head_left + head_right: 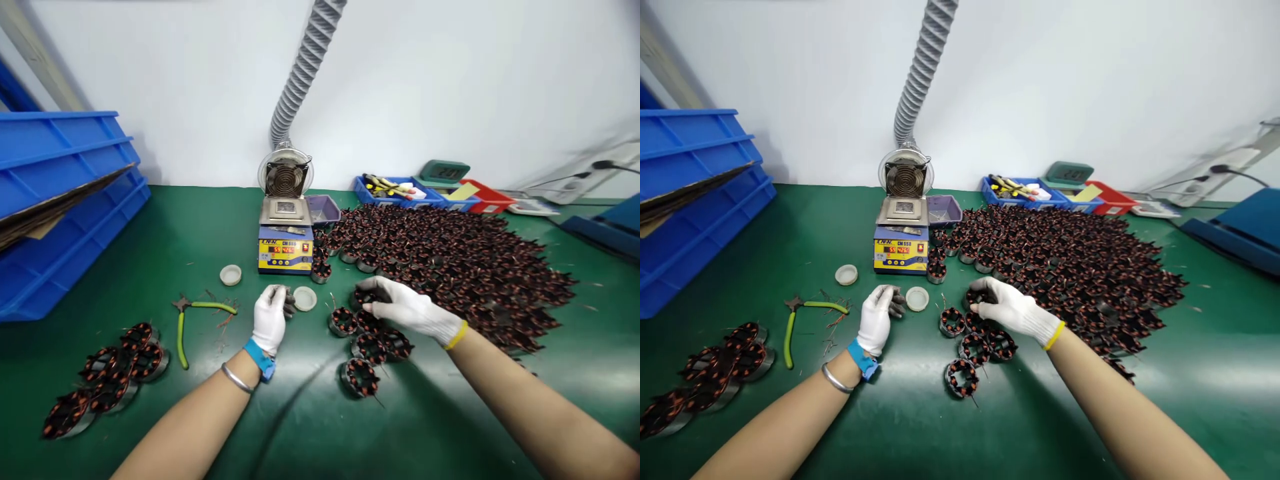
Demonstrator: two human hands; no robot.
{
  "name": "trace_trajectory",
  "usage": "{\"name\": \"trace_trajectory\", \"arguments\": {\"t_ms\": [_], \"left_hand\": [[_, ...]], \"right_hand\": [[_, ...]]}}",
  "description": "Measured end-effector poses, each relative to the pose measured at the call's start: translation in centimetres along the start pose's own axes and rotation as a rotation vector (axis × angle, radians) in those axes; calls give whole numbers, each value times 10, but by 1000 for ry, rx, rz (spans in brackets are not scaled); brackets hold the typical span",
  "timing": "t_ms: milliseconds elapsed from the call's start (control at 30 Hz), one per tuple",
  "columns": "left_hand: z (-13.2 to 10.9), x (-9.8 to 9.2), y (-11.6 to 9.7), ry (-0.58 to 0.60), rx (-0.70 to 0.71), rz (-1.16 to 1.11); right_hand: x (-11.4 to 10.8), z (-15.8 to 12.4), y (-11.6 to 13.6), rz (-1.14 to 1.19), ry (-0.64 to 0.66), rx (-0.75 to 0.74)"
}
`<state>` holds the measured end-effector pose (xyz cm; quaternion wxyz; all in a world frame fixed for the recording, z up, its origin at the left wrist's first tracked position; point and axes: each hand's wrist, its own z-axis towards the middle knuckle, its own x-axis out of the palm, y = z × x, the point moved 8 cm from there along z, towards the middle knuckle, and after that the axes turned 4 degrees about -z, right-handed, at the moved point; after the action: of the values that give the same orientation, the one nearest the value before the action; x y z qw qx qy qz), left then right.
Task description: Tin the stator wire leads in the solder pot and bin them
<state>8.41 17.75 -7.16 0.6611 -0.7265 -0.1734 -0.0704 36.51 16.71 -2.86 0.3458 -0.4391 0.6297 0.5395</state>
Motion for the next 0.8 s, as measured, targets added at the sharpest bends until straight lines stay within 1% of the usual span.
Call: {"name": "trace_trajectory", "arguments": {"t_ms": [67,100,167,233,300,367,433,500,567,633,667,700,800], "left_hand": [[0,0,0,2,3,4],[0,0,0,2,4,5],[1,0,0,1,7,8],[1,0,0,1,10,11],[1,-1,0,1,15,16],[1,-1,-1,1,19,21],[2,-2,-1,1,22,24],[2,-2,-2,-4,23,24],[0,-3,-3,-15,23,20],[-7,-2,-7,-18,18,15],[-12,2,-7,13,-14,8],[-18,8,-6,83,-88,-13],[-52,38,5,401,-456,-170]], "right_hand": [[-3,0,6,46,81,-41],[-7,1,11,50,89,-42],[-18,8,26,19,34,-21],[-23,18,51,-104,-34,-55],[-18,31,83,-264,-60,-151],[-8,43,105,-373,-54,-228],[-3,52,113,-376,-48,-245],[-4,54,112,-365,-57,-260],[-9,44,108,-334,-73,-282],[-14,23,105,-289,-89,-308],[-15,10,107,-239,-99,-348],[-16,-4,111,-172,-107,-411],[-12,-45,134,32,-139,-670]]}}
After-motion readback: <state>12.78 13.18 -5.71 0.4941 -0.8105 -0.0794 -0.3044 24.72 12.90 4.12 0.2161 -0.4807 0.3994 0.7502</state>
